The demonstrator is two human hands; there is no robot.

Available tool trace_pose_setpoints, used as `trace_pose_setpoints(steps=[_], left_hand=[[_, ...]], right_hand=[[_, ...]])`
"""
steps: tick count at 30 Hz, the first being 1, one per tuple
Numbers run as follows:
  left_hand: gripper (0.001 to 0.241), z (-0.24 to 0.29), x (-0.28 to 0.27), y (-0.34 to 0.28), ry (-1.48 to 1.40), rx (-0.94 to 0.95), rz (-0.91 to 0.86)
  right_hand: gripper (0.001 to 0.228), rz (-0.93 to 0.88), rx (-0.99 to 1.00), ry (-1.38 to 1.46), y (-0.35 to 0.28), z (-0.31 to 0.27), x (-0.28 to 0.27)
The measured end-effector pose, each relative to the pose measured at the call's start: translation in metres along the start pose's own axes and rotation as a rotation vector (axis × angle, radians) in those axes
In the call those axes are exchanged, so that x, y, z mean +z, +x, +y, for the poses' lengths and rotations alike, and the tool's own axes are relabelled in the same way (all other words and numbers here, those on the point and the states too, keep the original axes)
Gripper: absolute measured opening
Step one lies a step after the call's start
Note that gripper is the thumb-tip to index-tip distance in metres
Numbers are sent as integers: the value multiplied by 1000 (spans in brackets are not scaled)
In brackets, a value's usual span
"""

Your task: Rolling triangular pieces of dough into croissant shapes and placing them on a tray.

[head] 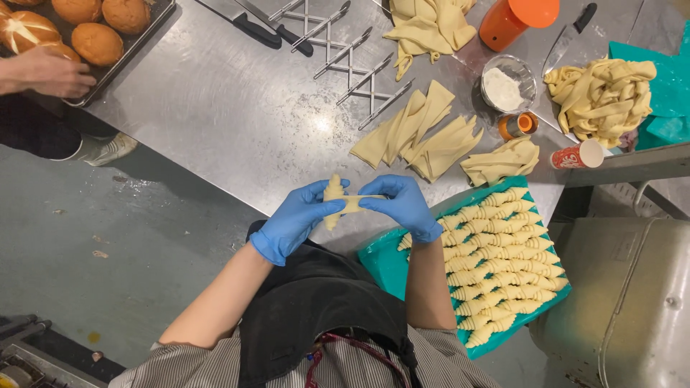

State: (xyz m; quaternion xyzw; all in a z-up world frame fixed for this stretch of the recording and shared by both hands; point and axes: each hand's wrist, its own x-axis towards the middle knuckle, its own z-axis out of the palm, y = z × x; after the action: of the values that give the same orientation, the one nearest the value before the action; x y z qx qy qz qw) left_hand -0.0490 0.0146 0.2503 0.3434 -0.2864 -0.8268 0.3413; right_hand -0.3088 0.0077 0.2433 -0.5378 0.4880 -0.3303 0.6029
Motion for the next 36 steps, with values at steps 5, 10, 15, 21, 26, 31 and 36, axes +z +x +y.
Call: trace_pose_setpoints(steps=[5,10,15,21,26,31,36], left_hand=[[60,6,1,-1,23,-38,-15],[61,-2,3,3,32,-30,0],[61,-1,-7,3,57,12,37],[53,3,1,1,46,-23,23],[53,6,-4,1,91,8,45],[56,2,-6,3,51,-17,23],[49,6,-12,-2,149,-26,91]], right_hand=[[24,-2,-21,-6,-1,1,-1],[28,-15,19,86,-2,7,0],[28,37,28,92,-2,10,-6],[29,28,9,129,2,9,-3],[28,52,2,122,3,7,3],[27,34,9,147,5,8,6],[24,72,1,126,5,6,7]])
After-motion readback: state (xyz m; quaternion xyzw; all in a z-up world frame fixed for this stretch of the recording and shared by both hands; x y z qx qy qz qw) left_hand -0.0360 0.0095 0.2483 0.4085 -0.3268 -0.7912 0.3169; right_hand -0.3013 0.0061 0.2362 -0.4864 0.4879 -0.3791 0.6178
